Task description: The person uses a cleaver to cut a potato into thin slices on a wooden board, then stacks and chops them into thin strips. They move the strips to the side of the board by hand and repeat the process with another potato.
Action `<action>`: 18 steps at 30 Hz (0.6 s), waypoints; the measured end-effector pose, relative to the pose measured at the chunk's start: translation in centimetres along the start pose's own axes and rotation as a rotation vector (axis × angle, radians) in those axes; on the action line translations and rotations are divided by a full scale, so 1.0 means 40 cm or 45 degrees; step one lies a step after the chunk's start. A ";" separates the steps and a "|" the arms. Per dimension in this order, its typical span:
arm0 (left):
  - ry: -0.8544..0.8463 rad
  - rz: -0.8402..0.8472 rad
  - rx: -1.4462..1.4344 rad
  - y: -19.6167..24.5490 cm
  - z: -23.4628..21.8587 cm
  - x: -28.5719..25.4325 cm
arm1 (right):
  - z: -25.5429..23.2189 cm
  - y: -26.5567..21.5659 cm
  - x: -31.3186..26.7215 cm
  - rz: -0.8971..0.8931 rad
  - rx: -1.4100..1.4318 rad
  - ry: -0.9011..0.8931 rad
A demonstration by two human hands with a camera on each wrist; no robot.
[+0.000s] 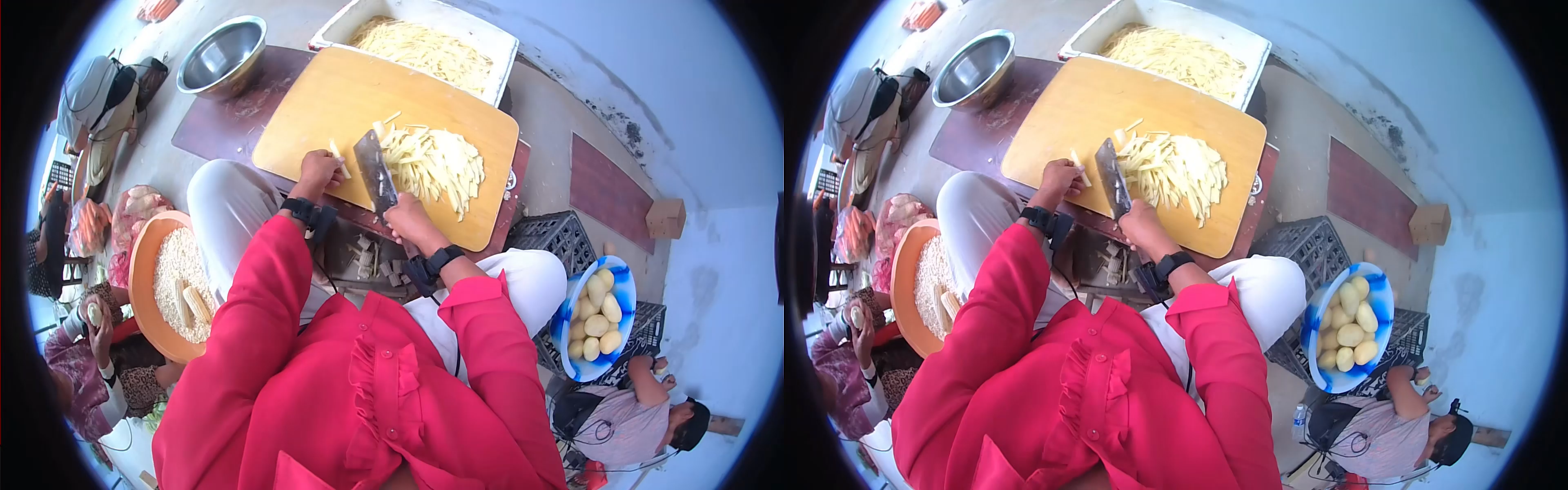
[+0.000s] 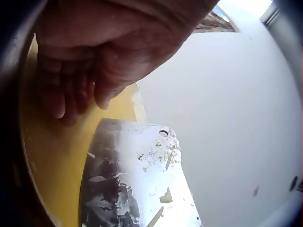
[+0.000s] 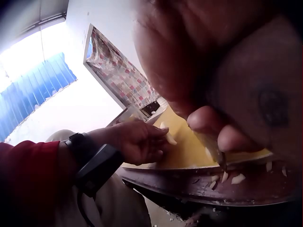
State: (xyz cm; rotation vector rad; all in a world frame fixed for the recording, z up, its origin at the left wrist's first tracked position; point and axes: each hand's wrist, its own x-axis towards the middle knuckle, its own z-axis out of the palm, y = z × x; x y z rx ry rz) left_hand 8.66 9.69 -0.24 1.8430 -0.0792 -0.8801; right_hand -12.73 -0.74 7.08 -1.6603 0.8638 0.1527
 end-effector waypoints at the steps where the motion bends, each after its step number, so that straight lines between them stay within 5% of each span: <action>1: -0.026 0.017 0.028 -0.002 0.002 -0.002 | -0.008 -0.006 -0.004 0.026 -0.025 0.033; 6: -0.099 0.017 0.117 0.024 0.058 -0.030 | -0.053 -0.035 0.005 0.122 -0.280 0.232; 9: -0.047 0.058 0.121 0.035 0.067 -0.045 | -0.041 0.002 0.024 -0.044 -0.391 0.384; 18: 0.006 0.018 0.009 0.034 0.074 -0.030 | 0.017 -0.048 -0.011 -0.163 -0.420 0.255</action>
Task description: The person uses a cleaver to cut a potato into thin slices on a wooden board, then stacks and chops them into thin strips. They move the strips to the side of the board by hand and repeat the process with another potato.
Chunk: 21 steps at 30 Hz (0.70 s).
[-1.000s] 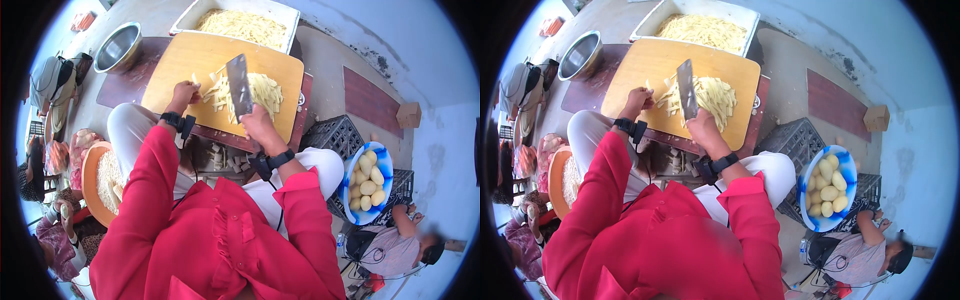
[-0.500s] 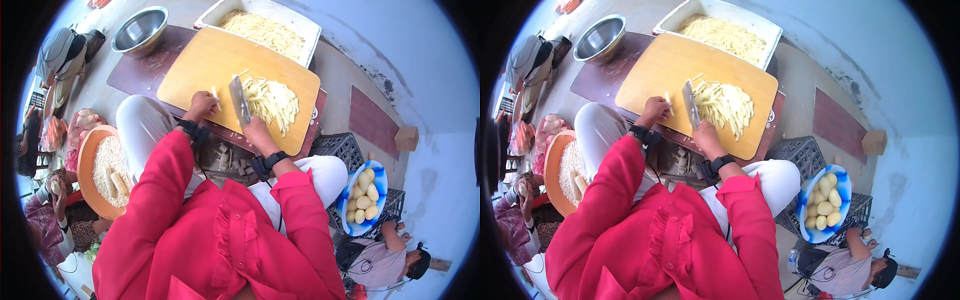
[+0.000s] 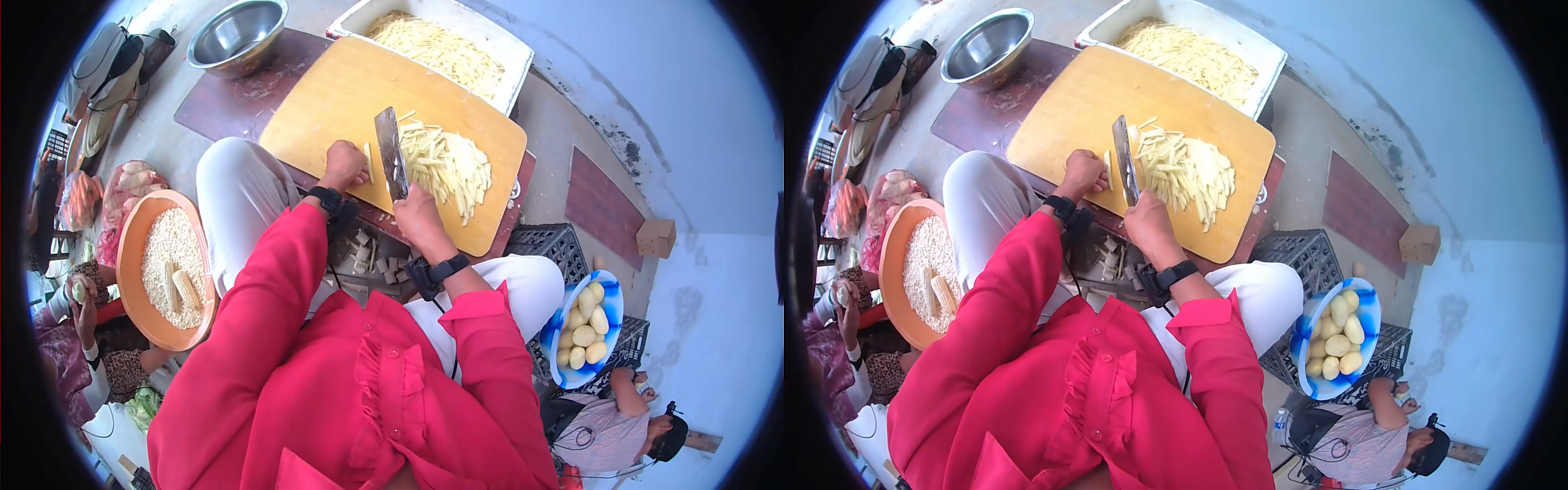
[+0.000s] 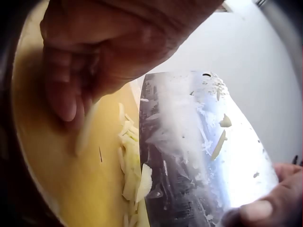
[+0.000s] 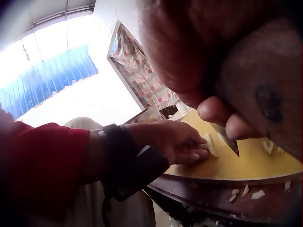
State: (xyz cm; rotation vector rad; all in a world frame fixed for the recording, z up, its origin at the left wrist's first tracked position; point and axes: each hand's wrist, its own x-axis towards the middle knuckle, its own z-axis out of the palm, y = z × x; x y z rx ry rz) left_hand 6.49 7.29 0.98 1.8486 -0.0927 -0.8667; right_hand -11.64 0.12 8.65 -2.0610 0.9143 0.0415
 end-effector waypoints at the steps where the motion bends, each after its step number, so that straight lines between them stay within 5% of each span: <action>1: 0.002 -0.007 -0.023 0.000 0.000 0.002 | 0.006 0.000 0.002 -0.033 -0.048 0.021; 21: -0.002 0.103 0.047 -0.021 0.003 0.013 | 0.071 -0.031 0.008 -0.042 -0.348 -0.046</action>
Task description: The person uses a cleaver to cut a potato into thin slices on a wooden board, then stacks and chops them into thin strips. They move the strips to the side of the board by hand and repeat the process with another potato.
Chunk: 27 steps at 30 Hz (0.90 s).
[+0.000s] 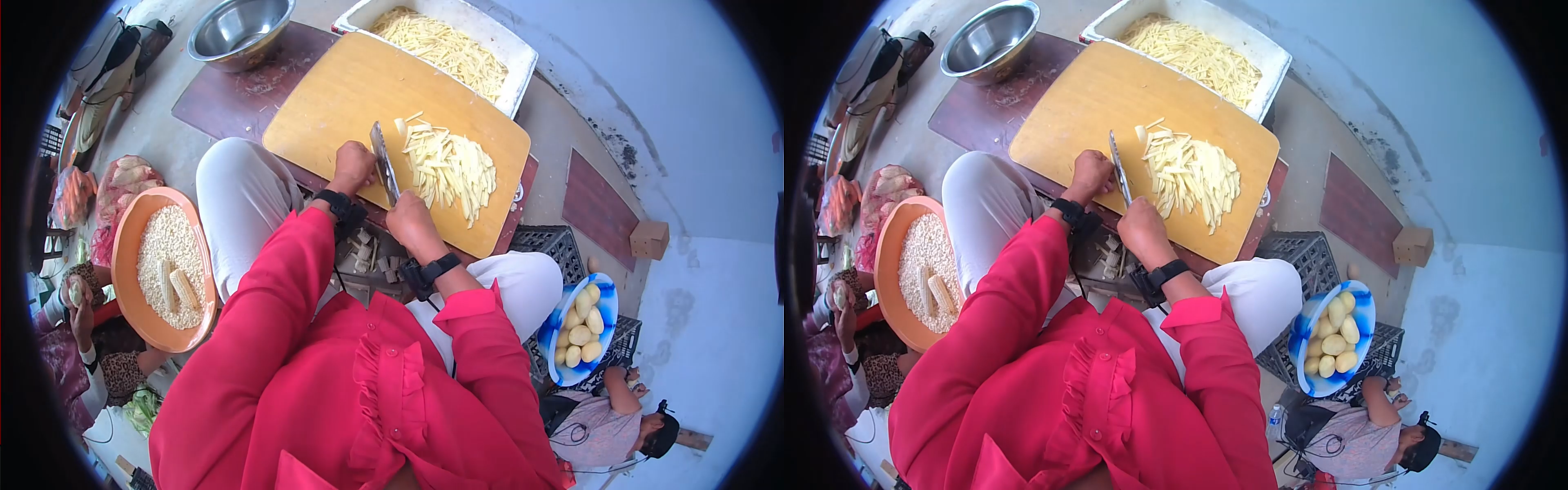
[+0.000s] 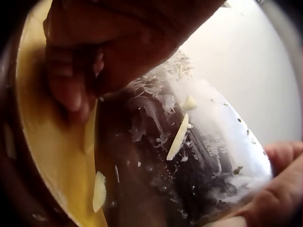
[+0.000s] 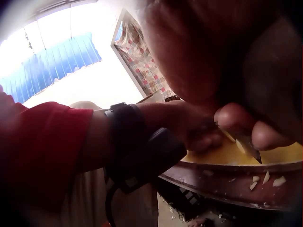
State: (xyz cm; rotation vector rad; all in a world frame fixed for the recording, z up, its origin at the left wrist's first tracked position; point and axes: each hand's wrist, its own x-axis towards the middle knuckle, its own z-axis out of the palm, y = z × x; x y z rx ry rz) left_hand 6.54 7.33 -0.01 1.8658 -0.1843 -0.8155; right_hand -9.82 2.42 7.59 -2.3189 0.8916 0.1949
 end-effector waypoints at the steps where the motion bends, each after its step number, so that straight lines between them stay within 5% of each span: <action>1: 0.006 0.000 -0.009 0.002 0.001 0.000 | 0.003 -0.004 -0.001 0.009 0.002 0.010; 6: 0.036 0.010 0.009 0.007 0.004 0.002 | -0.008 -0.024 0.010 0.163 0.069 -0.160; 15: 0.016 0.026 0.116 0.011 0.003 0.005 | 0.051 -0.063 0.070 0.159 0.113 0.155; 18: 0.007 0.109 -0.007 -0.007 -0.003 0.005 | 0.017 -0.082 0.086 0.090 0.070 0.056; 25: -0.039 -0.036 -0.089 0.006 -0.006 -0.005 | -0.026 0.018 0.099 0.142 -0.025 0.150; 27: -0.026 -0.044 -0.104 0.003 0.002 0.003 | -0.081 0.044 0.079 0.308 0.256 0.092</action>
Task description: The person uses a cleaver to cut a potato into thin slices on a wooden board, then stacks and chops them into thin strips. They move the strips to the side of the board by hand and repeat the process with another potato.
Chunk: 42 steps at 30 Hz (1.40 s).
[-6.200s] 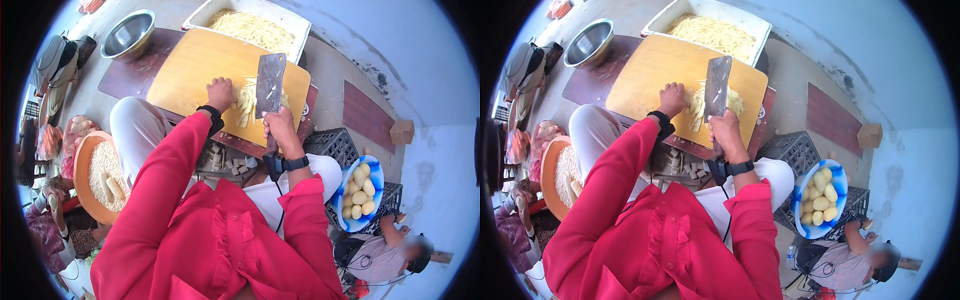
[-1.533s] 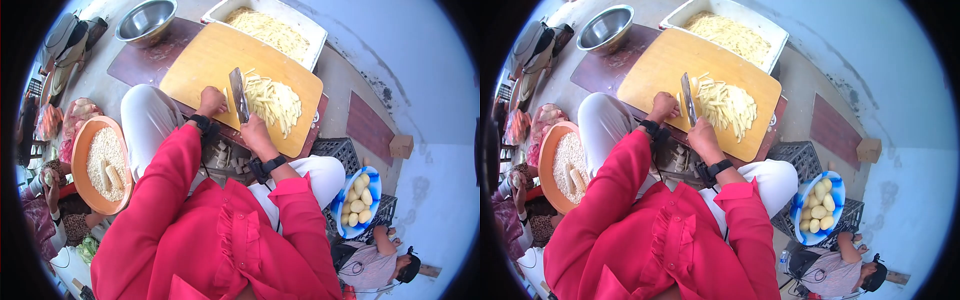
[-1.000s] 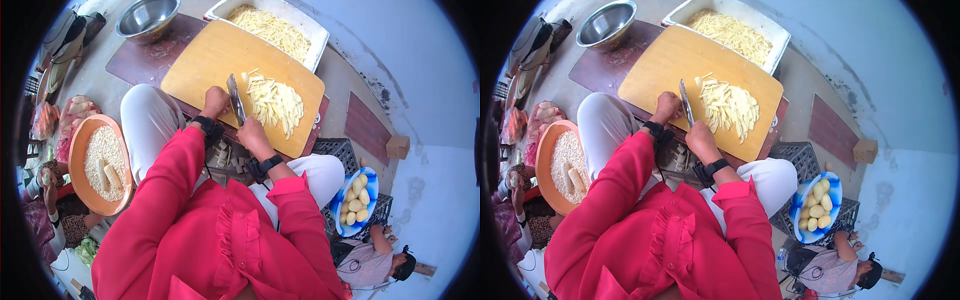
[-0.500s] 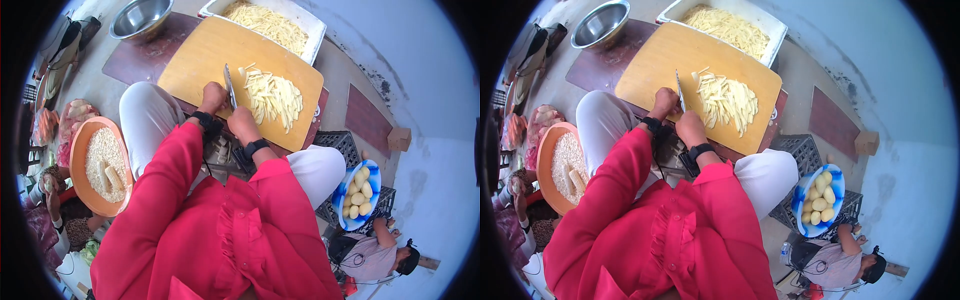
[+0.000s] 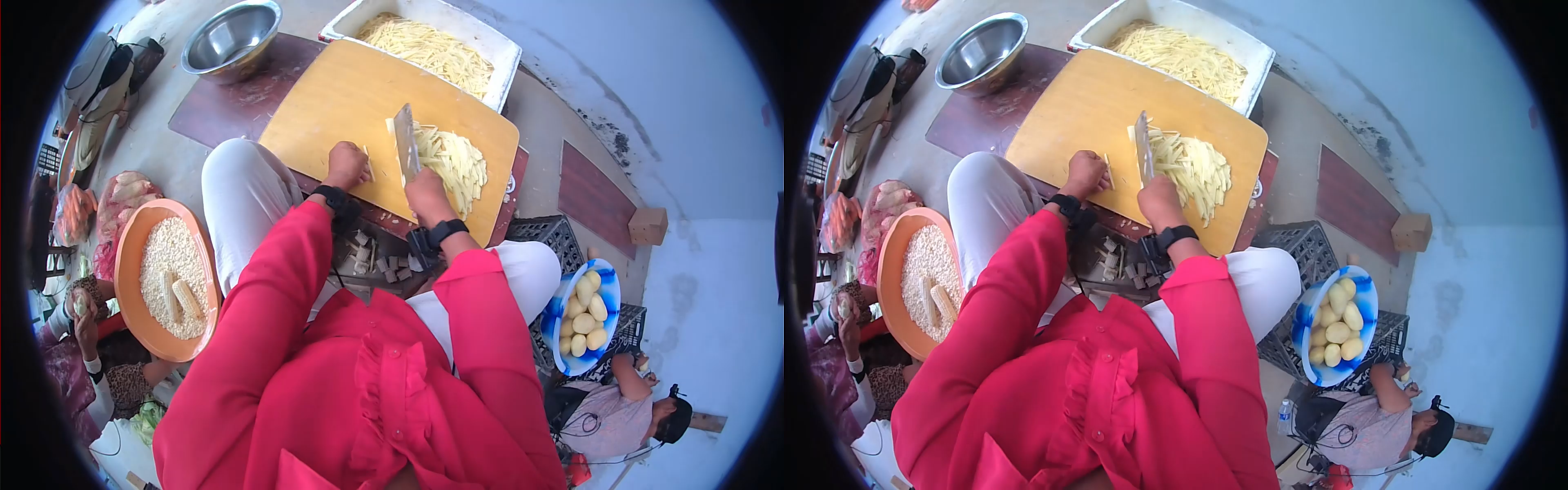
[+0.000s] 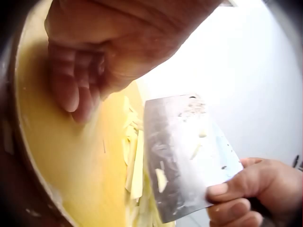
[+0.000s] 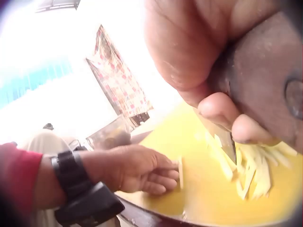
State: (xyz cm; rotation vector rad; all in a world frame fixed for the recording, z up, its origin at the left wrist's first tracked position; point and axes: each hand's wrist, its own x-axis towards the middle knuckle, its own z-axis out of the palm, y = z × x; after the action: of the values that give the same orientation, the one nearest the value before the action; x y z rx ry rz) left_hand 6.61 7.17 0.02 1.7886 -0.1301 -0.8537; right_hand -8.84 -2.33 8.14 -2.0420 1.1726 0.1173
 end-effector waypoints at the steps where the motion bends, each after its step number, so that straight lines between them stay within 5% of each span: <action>1: -0.048 -0.007 0.025 0.005 0.006 0.004 | -0.043 -0.003 -0.015 0.092 0.139 -0.033; 3: -0.148 -0.021 0.079 0.021 0.026 0.011 | -0.100 0.039 0.003 -0.058 0.351 0.053; 9: 0.059 0.837 0.773 0.083 0.177 0.005 | -0.335 0.036 -0.034 -0.136 0.765 0.265; 15: -0.434 1.395 1.271 0.154 0.354 0.032 | -0.402 0.076 -0.043 -0.173 1.333 0.293; 19: -0.564 1.101 1.716 0.204 0.417 0.031 | -0.452 0.063 -0.063 -0.211 1.432 0.294; 23: -0.626 1.109 1.710 0.184 0.424 0.061 | -0.480 0.072 -0.066 -0.233 1.406 0.267; 28: -0.568 1.255 1.372 0.133 0.372 0.075 | -0.485 0.078 -0.082 -0.221 1.406 0.268; 42: -0.773 0.830 0.773 0.317 0.281 0.023 | -0.470 0.092 -0.092 -0.254 1.428 0.251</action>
State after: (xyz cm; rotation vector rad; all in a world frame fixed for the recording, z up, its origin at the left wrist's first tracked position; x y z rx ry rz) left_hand 4.44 -7.13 8.88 1.7754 -1.4094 -0.8870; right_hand -19.02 -13.10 20.84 -1.1456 0.8213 -0.7019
